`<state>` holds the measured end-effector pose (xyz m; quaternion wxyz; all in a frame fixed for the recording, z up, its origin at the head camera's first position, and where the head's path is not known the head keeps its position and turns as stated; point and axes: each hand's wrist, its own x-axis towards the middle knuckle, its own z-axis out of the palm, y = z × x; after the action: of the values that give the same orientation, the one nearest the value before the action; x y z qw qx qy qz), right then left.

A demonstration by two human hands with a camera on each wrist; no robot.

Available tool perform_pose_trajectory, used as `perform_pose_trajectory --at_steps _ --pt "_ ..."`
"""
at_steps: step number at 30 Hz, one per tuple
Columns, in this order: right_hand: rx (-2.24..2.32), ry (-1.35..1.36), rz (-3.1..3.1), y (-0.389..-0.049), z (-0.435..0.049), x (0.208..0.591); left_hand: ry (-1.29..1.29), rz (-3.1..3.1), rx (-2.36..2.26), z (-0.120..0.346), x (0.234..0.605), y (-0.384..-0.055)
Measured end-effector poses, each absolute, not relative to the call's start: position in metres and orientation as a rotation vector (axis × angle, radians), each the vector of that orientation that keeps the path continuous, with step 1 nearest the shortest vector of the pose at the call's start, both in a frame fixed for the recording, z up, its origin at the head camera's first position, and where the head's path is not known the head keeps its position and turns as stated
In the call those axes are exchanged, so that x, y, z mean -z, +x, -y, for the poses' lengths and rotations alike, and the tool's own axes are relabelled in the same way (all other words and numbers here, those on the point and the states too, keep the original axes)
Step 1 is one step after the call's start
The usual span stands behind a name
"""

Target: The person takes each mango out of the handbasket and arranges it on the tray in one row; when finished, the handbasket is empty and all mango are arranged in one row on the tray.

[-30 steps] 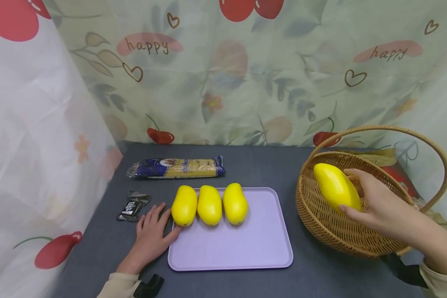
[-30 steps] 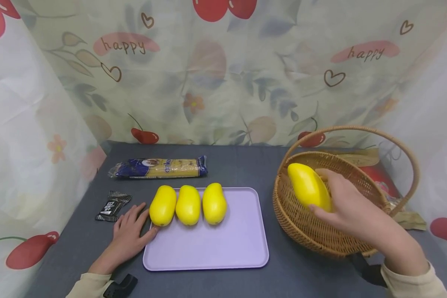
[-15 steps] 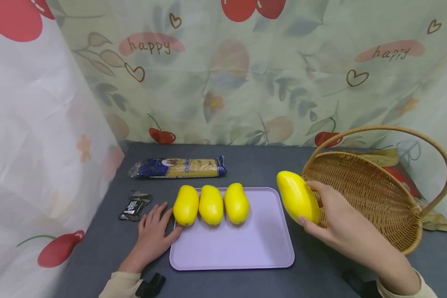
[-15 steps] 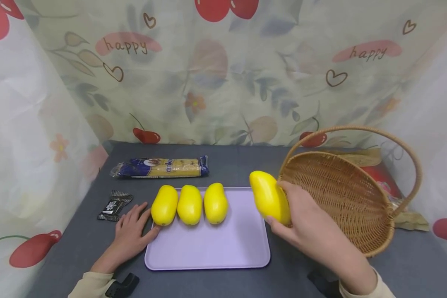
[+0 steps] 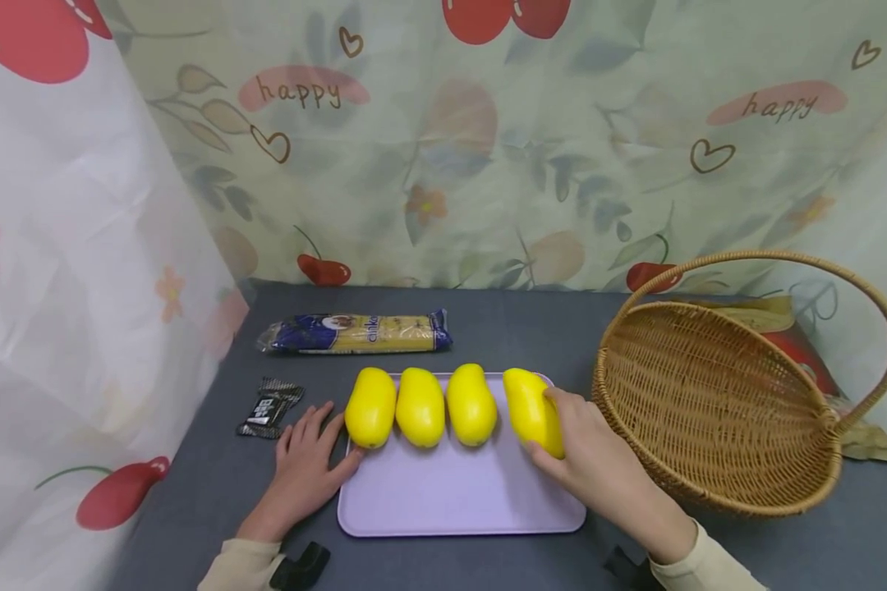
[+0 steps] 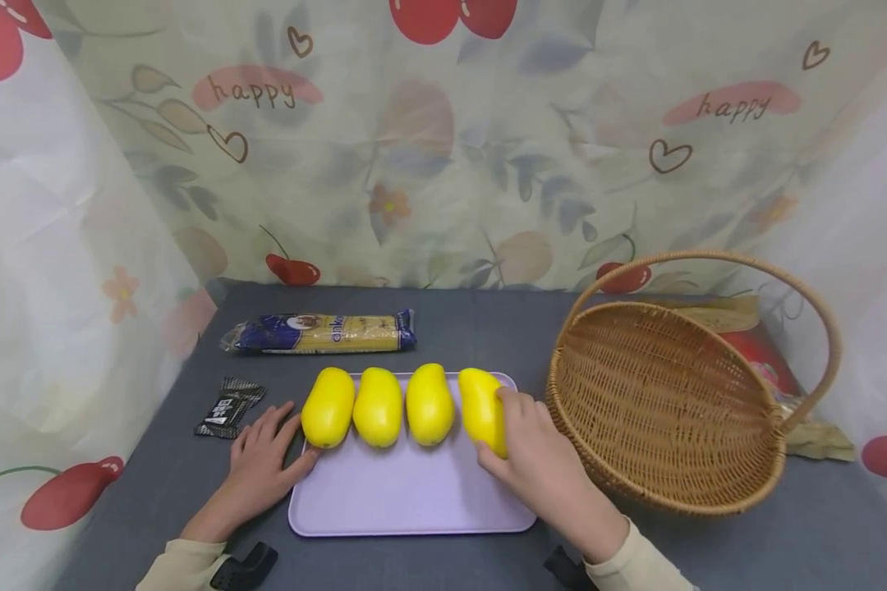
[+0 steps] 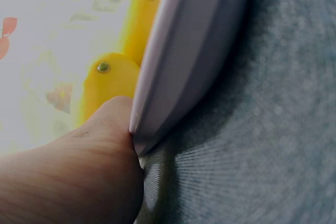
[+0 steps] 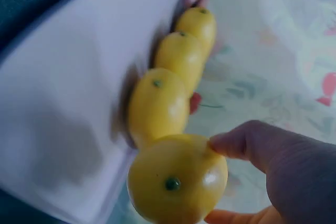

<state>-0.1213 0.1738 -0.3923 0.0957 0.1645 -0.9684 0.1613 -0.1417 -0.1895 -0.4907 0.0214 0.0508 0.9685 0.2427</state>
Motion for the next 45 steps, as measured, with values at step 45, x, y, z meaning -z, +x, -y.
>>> perform_pose_trajectory --at_steps 45 --pt "-0.471 0.342 2.886 -0.139 -0.156 0.425 0.149 -3.009 -0.729 0.191 0.490 -0.138"
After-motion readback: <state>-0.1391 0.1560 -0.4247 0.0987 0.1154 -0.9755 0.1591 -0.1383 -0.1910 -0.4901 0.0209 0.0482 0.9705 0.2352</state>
